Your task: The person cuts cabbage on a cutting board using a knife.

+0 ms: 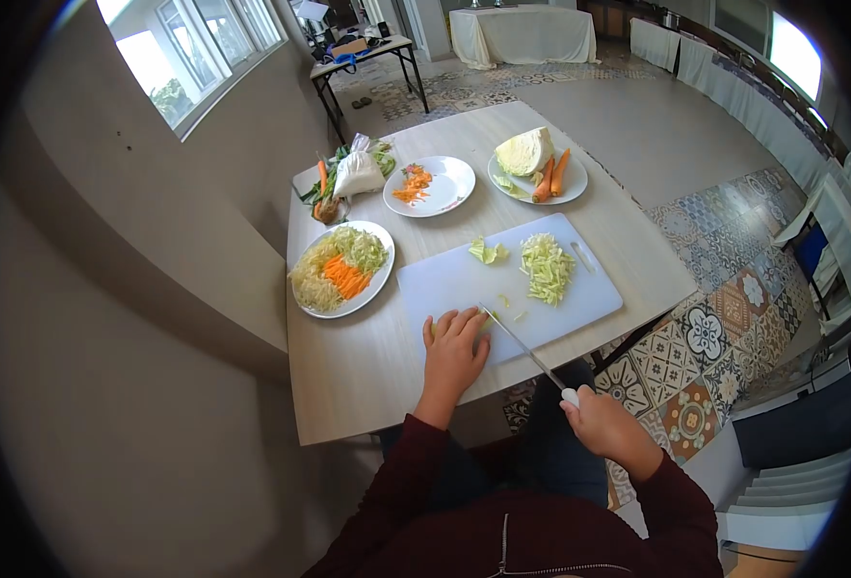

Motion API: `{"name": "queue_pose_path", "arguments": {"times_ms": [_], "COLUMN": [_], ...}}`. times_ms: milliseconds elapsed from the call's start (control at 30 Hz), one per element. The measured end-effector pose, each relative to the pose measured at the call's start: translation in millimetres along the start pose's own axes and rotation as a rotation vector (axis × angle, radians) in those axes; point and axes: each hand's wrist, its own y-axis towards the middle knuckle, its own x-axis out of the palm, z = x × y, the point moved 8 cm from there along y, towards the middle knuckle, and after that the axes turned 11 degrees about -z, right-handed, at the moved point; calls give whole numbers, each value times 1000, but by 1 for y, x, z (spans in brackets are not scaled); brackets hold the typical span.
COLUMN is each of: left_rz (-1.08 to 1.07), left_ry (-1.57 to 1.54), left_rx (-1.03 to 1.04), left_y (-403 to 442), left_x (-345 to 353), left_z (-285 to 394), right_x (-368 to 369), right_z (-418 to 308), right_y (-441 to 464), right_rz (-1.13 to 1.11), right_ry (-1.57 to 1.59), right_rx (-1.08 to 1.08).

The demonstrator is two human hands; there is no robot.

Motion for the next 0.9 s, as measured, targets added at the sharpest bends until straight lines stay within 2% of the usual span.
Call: {"name": "queue_pose_path", "arguments": {"times_ms": [400,700,900], "left_rz": [6,3,-1], "left_ry": [-2,16,2], "left_rx": [1,11,3], "left_y": [0,0,0], "left_x": [-1,0,1], "left_z": [1,1,0], "right_x": [-13,-36,-29], "right_z": [15,20,16], "right_y": [-24,-20,-18], "right_rz": [-31,104,101], "right_ry": [87,74,112], "right_rx": [-13,54,-8]}}
